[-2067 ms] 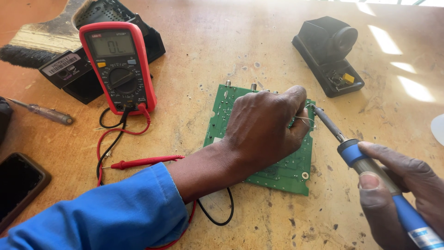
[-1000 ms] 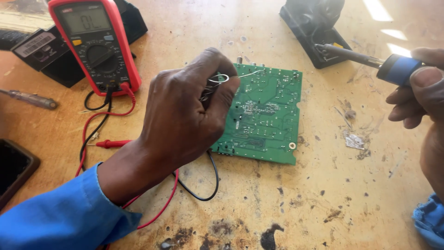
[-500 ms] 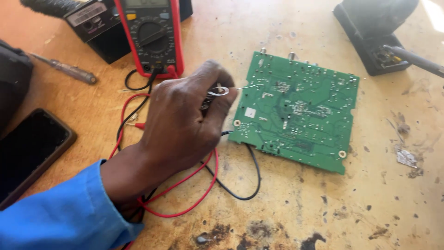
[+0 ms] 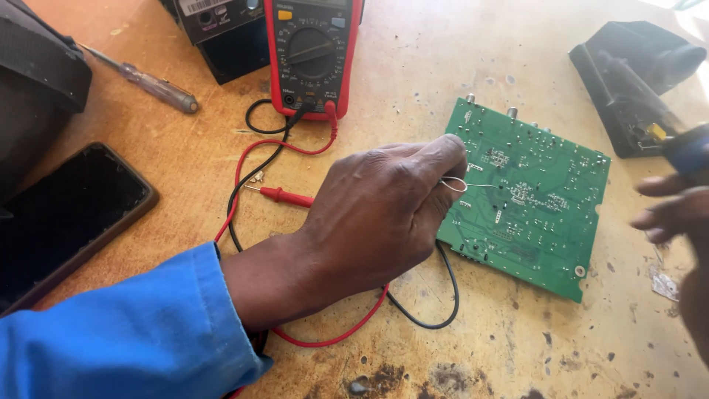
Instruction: The person solders a thin wire onto a green circuit board using a soldering iron and solder wire. They hold the wire in place with one hand while applying heat and solder with the other, working on various points on the board.
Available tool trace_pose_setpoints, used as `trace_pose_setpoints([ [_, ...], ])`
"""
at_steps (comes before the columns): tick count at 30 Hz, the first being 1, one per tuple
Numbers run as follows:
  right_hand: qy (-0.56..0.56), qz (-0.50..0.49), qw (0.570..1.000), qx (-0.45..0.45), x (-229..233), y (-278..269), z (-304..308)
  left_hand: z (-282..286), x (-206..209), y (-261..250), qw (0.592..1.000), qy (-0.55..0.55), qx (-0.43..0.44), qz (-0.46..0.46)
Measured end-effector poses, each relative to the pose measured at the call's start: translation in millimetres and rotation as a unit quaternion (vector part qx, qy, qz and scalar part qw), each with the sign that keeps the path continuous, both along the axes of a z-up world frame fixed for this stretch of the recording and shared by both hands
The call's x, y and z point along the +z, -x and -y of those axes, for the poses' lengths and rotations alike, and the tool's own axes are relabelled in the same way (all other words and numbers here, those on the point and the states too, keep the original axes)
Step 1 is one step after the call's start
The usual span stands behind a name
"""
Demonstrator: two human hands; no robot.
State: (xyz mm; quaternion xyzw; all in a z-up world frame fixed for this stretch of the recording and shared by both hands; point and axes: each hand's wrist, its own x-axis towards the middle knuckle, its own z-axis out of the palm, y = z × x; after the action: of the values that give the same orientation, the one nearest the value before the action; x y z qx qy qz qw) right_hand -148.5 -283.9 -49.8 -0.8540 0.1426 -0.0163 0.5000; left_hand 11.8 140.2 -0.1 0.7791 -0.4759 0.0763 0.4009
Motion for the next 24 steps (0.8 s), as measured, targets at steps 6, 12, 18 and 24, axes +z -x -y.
trace_pose_setpoints([
  [6,0.291,0.254,0.922,0.027,63,-34,-209,3,0,2,0.998,-0.017,0.01,-0.051],
  [12,0.281,0.246,0.927,0.031,53,-46,-218,-5,3,2,0.998,-0.024,0.034,-0.052],
  [18,0.284,0.219,0.933,0.019,55,-44,-220,1,2,-2,0.995,-0.041,0.057,-0.068],
  [24,0.368,0.207,0.907,0.008,61,-37,-229,2,1,-3,0.995,-0.043,0.067,-0.066],
])
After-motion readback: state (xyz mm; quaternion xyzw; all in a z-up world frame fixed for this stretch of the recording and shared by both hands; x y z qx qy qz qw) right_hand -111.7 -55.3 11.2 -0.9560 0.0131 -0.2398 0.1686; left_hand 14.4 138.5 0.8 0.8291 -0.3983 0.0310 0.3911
